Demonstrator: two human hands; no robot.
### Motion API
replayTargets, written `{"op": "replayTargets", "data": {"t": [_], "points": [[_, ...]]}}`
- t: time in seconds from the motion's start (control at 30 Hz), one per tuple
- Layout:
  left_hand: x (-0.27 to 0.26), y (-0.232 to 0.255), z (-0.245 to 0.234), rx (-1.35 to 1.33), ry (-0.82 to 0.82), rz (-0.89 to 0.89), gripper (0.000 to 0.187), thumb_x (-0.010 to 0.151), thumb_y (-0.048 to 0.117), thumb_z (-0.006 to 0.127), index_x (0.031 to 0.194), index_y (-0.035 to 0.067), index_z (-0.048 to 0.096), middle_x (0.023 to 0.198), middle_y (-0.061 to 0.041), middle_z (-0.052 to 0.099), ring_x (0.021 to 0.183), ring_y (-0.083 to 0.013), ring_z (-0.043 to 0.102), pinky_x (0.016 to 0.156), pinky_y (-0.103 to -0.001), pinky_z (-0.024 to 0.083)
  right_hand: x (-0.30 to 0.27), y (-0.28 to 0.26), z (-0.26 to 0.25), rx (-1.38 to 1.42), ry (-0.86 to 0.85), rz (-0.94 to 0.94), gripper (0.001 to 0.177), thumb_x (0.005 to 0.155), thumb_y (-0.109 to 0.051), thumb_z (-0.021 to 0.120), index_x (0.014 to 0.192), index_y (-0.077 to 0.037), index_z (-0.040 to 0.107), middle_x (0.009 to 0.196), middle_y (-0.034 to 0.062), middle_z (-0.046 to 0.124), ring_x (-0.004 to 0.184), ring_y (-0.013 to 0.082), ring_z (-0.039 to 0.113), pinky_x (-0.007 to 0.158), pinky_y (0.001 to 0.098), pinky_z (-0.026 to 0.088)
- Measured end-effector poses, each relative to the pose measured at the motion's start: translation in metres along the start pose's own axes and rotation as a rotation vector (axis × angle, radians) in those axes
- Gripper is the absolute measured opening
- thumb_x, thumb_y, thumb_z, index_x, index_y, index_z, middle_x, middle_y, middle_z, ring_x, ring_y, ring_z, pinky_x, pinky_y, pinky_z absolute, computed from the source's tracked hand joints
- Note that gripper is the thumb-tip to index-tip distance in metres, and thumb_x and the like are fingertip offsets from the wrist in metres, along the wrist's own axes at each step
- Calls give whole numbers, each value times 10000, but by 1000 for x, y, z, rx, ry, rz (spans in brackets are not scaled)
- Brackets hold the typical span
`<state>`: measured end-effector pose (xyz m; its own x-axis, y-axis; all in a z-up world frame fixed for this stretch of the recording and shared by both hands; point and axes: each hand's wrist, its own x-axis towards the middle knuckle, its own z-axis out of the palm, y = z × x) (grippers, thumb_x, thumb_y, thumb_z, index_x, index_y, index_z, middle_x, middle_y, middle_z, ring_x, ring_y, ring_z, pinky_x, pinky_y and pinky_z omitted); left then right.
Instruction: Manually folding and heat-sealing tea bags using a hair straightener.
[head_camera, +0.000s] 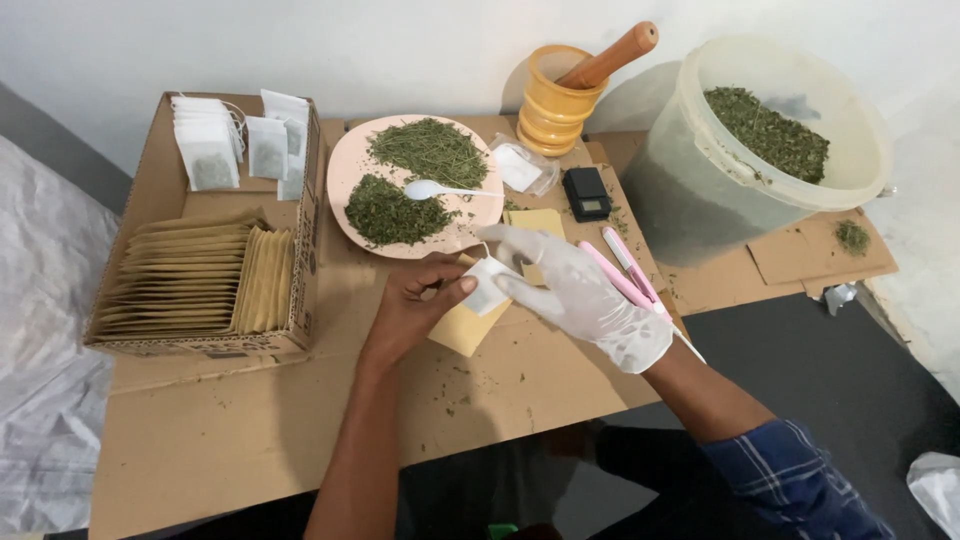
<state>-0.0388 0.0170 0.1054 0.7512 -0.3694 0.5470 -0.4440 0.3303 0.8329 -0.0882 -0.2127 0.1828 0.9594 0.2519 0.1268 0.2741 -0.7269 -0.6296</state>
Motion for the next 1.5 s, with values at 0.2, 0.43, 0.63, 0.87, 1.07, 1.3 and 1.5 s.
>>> {"op": "replayTargets", "data": {"t": [0.2,0.43,0.63,0.87,1.07,1.3,1.5], "points": [[-1,11,7,40,19,-65,155,1072,140,820,1140,6,855,947,-203,775,1071,-228,671,972,-520,591,7,-6,-5,-133,-57,-36,458,1068,-424,692,1506,-289,681,1138,8,742,1171,243,700,1026,465,556],[-7,-5,3,108,68,-14,169,1082,134,805,1195,20,858,1076,-215,801,1138,-321,775,995,-533,608,14,21,5,-174,-16,174,357,1031,-595,738,1348,-431,748,1209,-166,739,1206,142,681,1238,624,282],[-8,-6,5,81,90,-3,185,1119,165,765,1246,56,843,1164,-224,776,1246,-430,738,1019,-645,603,12,7,5,-103,106,-16,198,1014,-432,798,1174,-318,824,1399,-120,746,1394,149,656,1094,395,561],[-10,-24,2,83,141,-5,175,1081,176,814,1214,77,869,1153,-207,788,1232,-368,745,1038,-628,604,12,31,24,-83,220,-57,198,1035,-405,795,1217,-334,828,1323,-89,785,1310,128,700,982,310,596],[-8,-21,2,83,136,10,178,1074,161,816,1212,60,867,1120,-247,782,1209,-412,752,1022,-657,594,8,21,26,9,280,-62,205,1017,-334,829,1211,-273,858,1233,18,830,1221,227,765,1020,376,616],[-8,-18,7,97,178,42,181,1049,145,851,1187,29,863,1099,-259,786,1172,-397,759,1062,-656,561,6,10,21,78,286,-22,217,1008,-347,840,1205,-260,868,1174,62,847,1163,264,801,1002,395,613],[-8,-20,7,129,165,55,181,1049,136,845,1202,43,872,1134,-242,797,1201,-428,766,1076,-637,564,6,-9,12,136,262,48,224,1017,-385,821,1202,-266,863,1162,46,852,1135,238,816,995,401,619]]}}
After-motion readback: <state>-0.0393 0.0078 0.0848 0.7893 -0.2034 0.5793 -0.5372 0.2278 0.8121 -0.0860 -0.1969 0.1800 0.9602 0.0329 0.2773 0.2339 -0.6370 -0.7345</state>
